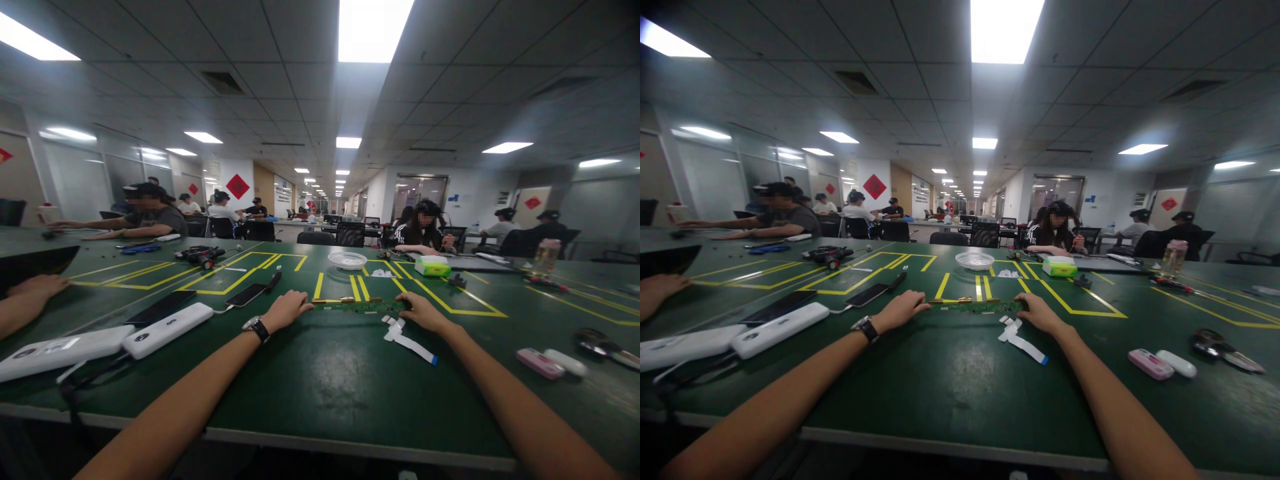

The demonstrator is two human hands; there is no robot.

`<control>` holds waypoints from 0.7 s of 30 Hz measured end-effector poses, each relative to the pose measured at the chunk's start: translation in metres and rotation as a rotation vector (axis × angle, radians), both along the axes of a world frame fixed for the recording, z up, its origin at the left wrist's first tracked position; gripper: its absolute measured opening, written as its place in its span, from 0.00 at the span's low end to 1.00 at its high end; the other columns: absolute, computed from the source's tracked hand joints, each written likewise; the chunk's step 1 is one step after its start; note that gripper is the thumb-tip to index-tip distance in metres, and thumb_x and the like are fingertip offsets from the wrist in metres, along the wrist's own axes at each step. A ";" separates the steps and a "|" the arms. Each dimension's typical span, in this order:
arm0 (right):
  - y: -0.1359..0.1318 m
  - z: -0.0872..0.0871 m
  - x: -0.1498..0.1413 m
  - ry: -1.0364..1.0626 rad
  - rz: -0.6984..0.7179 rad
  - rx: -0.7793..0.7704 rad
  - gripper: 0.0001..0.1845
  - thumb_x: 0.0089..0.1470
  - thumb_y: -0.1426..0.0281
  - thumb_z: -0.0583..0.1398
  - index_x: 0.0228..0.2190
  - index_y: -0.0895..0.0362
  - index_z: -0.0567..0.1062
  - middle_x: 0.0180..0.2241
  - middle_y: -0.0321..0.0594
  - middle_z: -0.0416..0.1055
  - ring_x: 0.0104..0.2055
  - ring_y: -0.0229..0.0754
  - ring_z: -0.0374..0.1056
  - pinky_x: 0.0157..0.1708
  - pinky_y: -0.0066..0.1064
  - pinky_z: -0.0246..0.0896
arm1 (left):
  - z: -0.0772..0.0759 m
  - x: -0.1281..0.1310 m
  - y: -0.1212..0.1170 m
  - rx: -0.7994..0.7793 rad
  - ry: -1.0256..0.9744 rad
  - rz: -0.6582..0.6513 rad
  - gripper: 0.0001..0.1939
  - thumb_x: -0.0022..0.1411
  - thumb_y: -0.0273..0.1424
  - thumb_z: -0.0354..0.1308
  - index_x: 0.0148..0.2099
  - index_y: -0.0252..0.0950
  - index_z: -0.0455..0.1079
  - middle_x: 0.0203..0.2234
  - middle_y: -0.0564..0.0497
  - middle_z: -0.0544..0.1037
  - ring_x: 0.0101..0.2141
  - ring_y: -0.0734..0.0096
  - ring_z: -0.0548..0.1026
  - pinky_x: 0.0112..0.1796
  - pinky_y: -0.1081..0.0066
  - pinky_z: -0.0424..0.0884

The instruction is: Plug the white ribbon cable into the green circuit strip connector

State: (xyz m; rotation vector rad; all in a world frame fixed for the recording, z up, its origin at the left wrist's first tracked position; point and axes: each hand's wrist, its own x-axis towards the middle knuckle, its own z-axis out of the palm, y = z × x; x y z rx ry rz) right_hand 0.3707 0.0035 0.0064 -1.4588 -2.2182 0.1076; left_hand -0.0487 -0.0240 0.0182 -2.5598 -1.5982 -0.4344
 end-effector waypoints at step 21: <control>-0.004 0.000 -0.004 -0.050 0.002 0.038 0.25 0.46 0.78 0.56 0.49 0.59 0.71 0.47 0.47 0.69 0.50 0.47 0.66 0.54 0.38 0.57 | -0.006 -0.002 0.004 -0.034 -0.094 -0.085 0.09 0.69 0.36 0.48 0.40 0.38 0.67 0.36 0.48 0.75 0.36 0.62 0.74 0.34 0.71 0.64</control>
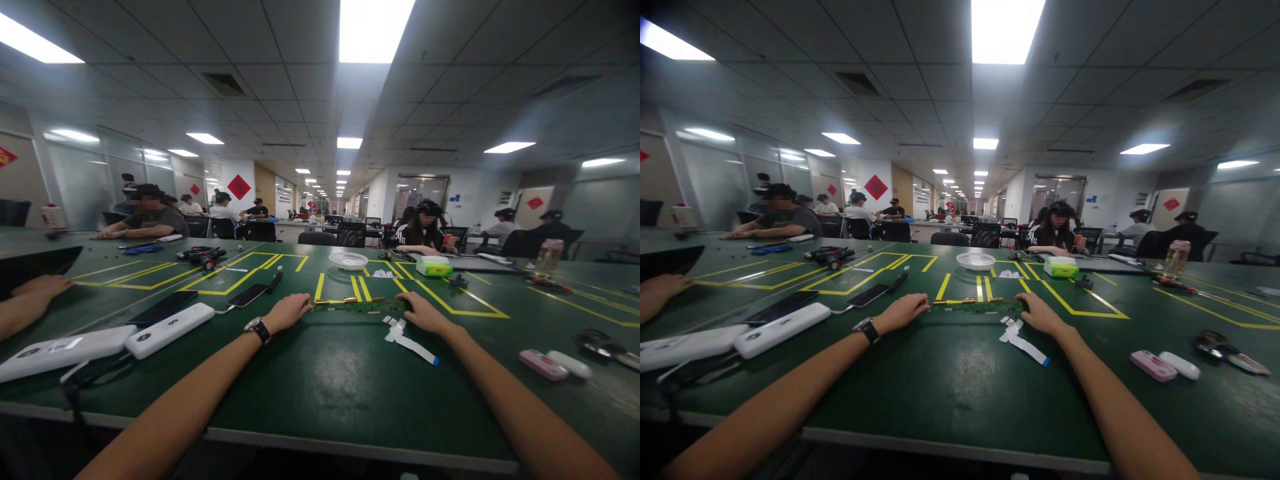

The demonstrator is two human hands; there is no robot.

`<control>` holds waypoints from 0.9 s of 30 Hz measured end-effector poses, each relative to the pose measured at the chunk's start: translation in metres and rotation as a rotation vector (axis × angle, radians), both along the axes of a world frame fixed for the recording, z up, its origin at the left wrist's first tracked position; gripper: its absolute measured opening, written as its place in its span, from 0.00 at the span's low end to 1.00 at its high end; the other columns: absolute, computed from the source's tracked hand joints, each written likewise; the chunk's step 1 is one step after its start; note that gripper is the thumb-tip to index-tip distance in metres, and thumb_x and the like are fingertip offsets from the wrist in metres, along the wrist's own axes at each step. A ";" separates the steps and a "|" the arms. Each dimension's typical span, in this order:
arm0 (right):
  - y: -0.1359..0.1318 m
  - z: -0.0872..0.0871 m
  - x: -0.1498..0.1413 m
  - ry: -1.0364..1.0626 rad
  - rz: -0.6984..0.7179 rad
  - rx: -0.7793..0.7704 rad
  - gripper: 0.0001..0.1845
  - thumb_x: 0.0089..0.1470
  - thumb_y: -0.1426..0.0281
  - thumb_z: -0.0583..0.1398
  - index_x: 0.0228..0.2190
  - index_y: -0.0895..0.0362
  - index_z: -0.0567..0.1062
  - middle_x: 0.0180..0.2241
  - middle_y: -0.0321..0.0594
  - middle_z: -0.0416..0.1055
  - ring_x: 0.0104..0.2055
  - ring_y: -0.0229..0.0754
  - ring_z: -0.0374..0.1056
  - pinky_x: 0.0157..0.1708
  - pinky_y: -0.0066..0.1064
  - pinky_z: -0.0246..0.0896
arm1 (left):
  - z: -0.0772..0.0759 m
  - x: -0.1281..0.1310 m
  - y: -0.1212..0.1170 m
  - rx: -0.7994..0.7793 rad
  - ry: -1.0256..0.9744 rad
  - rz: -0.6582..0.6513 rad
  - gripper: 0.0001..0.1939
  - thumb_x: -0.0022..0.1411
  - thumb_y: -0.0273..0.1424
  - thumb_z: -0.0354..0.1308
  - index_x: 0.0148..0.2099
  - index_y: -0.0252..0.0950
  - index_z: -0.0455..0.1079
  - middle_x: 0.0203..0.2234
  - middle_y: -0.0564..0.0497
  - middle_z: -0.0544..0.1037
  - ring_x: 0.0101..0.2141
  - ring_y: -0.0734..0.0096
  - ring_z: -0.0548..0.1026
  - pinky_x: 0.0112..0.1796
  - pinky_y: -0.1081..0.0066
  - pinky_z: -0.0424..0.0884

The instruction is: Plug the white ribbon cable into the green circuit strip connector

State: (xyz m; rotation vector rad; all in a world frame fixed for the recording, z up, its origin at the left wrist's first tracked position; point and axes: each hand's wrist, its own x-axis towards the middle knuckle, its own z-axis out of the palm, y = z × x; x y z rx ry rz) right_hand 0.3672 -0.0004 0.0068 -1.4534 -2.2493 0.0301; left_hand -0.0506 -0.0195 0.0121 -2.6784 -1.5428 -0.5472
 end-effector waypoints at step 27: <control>0.003 0.006 0.006 0.057 -0.108 0.094 0.15 0.60 0.59 0.52 0.39 0.55 0.73 0.39 0.44 0.74 0.41 0.47 0.70 0.42 0.35 0.63 | 0.004 0.003 0.005 -0.158 -0.290 0.007 0.23 0.67 0.43 0.41 0.36 0.32 0.70 0.31 0.48 0.76 0.33 0.63 0.74 0.33 0.70 0.66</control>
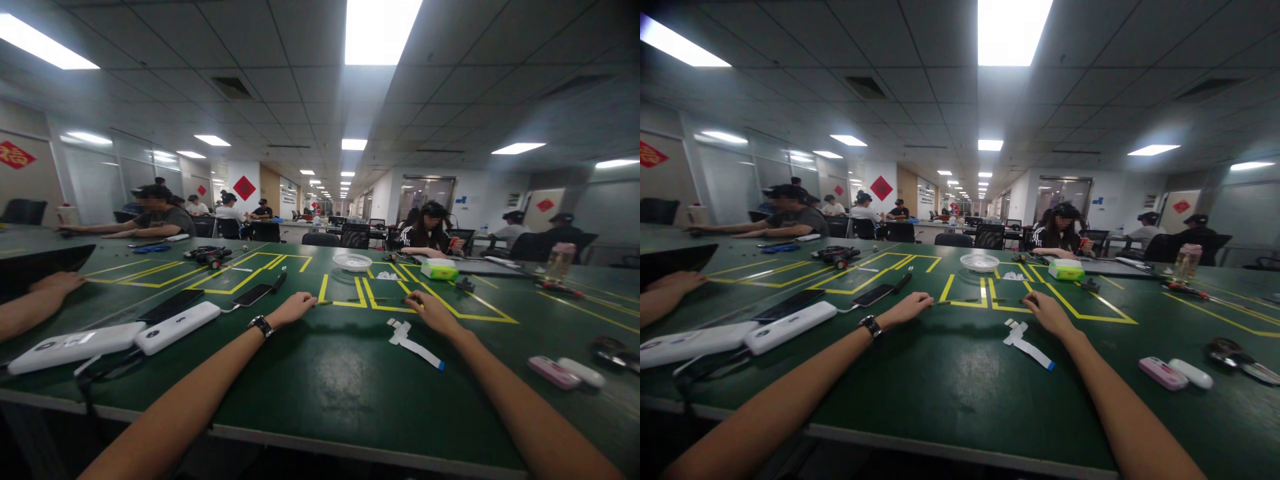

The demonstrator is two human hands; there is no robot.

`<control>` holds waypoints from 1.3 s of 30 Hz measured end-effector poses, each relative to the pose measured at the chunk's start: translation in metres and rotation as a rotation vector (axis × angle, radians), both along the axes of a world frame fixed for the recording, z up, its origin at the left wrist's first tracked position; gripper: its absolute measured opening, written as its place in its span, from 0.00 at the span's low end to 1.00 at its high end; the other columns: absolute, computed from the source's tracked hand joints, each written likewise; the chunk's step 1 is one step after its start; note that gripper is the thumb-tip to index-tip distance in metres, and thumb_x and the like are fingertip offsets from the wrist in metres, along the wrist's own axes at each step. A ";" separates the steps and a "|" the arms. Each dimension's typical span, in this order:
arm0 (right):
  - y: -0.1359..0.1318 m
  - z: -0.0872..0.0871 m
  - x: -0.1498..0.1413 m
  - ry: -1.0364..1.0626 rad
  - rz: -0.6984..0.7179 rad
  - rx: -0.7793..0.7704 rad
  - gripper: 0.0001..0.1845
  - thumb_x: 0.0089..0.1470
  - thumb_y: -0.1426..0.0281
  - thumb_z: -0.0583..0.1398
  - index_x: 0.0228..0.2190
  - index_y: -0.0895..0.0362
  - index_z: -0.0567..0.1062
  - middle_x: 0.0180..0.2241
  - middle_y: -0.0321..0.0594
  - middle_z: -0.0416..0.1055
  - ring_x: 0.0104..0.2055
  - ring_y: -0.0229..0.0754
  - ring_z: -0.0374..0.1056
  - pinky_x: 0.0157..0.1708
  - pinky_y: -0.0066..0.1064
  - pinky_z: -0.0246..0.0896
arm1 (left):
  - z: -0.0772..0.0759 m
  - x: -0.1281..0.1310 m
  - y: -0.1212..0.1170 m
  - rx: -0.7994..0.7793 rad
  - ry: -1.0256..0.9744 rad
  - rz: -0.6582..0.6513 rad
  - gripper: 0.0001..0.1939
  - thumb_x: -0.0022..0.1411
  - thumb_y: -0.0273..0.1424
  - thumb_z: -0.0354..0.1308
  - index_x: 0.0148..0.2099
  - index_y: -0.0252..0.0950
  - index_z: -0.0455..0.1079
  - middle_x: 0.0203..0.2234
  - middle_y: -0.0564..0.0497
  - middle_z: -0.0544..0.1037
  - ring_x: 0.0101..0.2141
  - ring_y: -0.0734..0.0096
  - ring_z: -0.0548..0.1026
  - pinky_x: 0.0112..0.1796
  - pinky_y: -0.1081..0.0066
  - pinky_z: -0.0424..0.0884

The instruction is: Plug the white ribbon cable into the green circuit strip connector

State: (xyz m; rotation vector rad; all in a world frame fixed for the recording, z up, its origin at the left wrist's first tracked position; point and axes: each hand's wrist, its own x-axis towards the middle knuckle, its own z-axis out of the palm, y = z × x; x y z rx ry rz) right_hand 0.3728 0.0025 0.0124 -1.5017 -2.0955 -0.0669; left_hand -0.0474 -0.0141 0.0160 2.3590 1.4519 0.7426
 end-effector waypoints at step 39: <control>-0.013 0.000 -0.010 -0.250 -0.615 -0.165 0.23 0.63 0.60 0.49 0.42 0.63 0.77 0.41 0.57 0.74 0.44 0.52 0.72 0.42 0.37 0.64 | 0.007 0.035 -0.041 0.117 -0.245 -0.018 0.17 0.67 0.34 0.50 0.57 0.40 0.62 0.45 0.49 0.79 0.16 0.74 0.75 0.33 0.71 0.73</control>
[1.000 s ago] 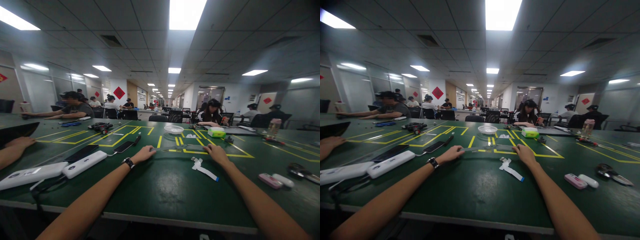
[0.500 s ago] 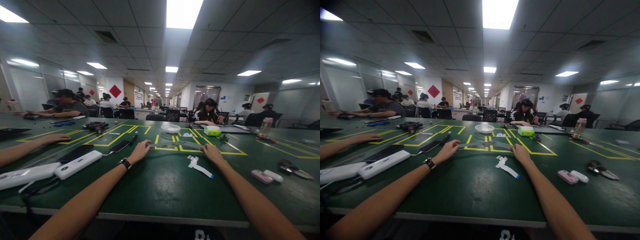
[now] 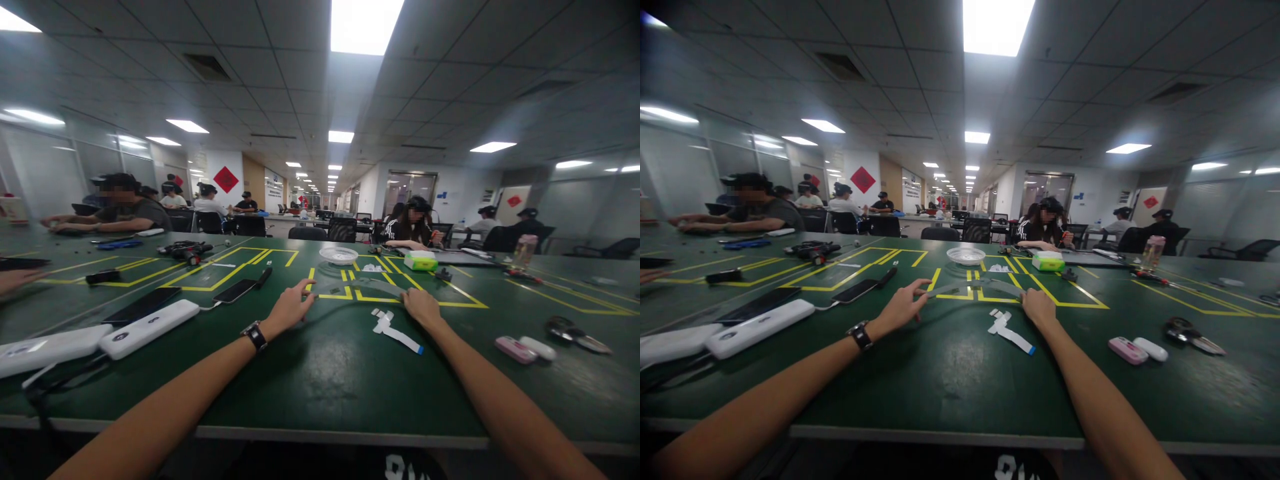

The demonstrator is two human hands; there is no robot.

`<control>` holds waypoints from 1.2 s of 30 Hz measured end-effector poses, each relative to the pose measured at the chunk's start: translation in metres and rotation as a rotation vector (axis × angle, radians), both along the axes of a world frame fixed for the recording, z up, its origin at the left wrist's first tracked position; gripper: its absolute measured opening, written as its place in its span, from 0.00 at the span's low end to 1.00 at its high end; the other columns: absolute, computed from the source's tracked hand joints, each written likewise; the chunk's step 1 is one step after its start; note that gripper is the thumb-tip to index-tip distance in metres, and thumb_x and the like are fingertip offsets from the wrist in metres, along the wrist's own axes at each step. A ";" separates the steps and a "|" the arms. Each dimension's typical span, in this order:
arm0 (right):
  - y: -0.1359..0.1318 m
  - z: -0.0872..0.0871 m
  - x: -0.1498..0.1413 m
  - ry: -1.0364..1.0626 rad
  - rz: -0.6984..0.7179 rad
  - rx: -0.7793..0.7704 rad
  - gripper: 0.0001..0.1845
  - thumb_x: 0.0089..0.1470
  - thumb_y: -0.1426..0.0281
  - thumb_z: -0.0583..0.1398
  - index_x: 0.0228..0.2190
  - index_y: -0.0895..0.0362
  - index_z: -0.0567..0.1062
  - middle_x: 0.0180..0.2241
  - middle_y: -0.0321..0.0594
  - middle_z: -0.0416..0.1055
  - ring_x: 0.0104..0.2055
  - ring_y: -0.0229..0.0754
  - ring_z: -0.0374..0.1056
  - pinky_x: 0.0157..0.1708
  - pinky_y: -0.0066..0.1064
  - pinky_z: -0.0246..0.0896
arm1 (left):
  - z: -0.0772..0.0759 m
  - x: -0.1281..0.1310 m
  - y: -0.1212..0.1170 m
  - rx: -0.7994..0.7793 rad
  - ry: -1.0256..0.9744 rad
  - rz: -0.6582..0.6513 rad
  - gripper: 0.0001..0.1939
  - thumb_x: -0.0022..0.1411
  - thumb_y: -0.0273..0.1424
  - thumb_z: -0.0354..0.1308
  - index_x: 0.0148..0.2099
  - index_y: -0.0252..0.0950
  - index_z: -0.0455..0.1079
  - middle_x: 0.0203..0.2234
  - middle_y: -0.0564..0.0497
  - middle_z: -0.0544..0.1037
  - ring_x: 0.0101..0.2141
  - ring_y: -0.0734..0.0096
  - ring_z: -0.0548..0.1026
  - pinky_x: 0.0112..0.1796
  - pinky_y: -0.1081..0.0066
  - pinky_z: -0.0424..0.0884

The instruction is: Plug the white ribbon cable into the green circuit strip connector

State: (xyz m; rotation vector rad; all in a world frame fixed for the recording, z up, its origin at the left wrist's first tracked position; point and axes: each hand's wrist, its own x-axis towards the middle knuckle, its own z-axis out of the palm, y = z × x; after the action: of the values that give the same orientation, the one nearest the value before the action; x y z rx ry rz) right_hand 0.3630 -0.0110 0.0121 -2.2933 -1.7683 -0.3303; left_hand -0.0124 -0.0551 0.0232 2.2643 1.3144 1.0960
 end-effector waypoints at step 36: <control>-0.001 -0.002 -0.007 -0.036 -0.001 -0.020 0.24 0.65 0.61 0.48 0.41 0.63 0.77 0.41 0.59 0.75 0.44 0.53 0.73 0.42 0.38 0.65 | -0.001 -0.006 0.006 -0.029 -0.047 0.076 0.18 0.66 0.33 0.52 0.57 0.39 0.62 0.57 0.45 0.69 0.20 0.74 0.76 0.36 0.69 0.73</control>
State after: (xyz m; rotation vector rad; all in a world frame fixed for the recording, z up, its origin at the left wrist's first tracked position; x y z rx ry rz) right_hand 0.3563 -0.0118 0.0104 -2.3157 -1.7950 -0.3578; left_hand -0.0188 -0.0488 0.0226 2.1709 1.3982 1.1409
